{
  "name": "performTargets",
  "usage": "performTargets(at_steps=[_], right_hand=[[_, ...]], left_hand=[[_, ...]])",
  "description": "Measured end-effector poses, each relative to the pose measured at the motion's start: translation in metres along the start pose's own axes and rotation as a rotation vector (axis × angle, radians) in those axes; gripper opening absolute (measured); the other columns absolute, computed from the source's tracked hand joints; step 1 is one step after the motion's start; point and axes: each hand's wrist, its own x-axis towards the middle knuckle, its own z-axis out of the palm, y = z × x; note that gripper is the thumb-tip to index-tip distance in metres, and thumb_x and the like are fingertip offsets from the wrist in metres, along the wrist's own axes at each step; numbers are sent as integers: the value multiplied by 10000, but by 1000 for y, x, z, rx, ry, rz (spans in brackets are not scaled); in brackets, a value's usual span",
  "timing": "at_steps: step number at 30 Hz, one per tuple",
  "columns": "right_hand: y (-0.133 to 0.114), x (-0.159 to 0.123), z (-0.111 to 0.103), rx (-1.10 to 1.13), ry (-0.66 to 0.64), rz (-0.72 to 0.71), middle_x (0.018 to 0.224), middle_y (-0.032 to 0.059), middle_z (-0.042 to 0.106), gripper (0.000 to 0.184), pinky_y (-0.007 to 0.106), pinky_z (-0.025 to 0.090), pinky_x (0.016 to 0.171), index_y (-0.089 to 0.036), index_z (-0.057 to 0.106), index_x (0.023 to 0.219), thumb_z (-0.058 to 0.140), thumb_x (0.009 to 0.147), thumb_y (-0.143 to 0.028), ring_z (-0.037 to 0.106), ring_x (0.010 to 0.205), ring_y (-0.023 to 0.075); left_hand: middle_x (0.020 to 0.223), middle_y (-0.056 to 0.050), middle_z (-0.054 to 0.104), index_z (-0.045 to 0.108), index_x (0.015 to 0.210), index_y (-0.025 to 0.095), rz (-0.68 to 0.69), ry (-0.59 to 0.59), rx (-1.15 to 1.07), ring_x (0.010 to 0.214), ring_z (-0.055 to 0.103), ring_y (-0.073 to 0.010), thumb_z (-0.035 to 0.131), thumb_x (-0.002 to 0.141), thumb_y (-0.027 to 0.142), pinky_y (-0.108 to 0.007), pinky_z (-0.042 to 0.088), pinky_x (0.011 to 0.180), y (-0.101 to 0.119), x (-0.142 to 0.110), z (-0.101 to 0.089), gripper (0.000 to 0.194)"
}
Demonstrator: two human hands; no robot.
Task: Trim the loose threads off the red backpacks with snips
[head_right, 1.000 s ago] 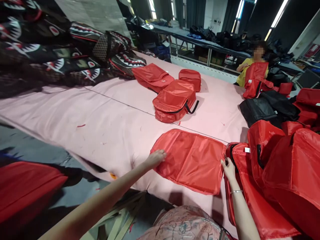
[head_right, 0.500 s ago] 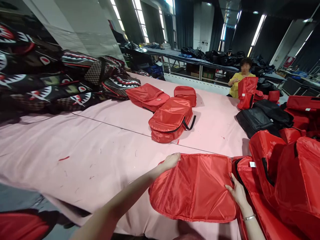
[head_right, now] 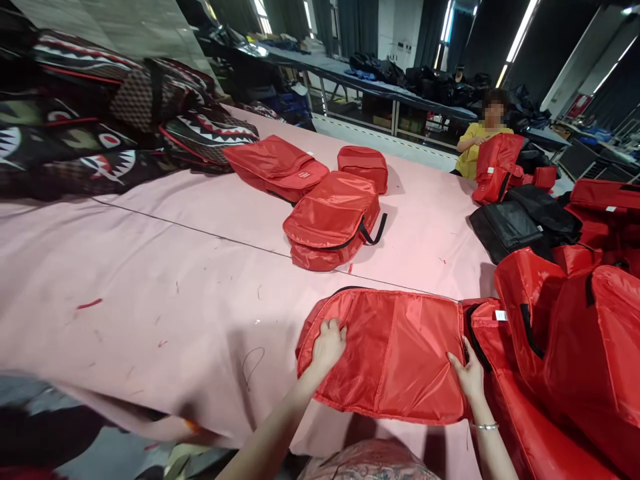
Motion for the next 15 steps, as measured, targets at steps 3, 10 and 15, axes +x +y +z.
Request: performTargets(at_steps=[3, 10, 15], right_hand=[[-2, -3, -2, 1, 5, 14, 1191, 123, 606, 817, 369, 479, 886, -111, 471, 1306, 679, 624, -510, 595, 1029, 272], [-17, 20, -4, -61, -22, 11, 1019, 114, 674, 720, 345, 479, 794, -109, 576, 1168, 652, 607, -554, 619, 907, 255], [-47, 65, 7, -259, 33, 17, 744, 88, 662, 570, 351, 445, 668, -122, 641, 883, 647, 572, -599, 589, 679, 242]], left_hand=[[1117, -151, 490, 516, 1097, 130, 40, -12, -87, 836, 616, -217, 328, 889, 315, -347, 487, 726, -22, -37, -2, 336], [1061, -125, 548, 570, 1027, 139, -12, -22, -421, 1043, 543, -256, 460, 814, 319, -410, 426, 929, -65, -66, -6, 300], [879, -85, 616, 593, 866, 147, -230, -91, -1023, 904, 594, -238, 610, 717, 280, -353, 476, 802, -20, -29, -23, 200]])
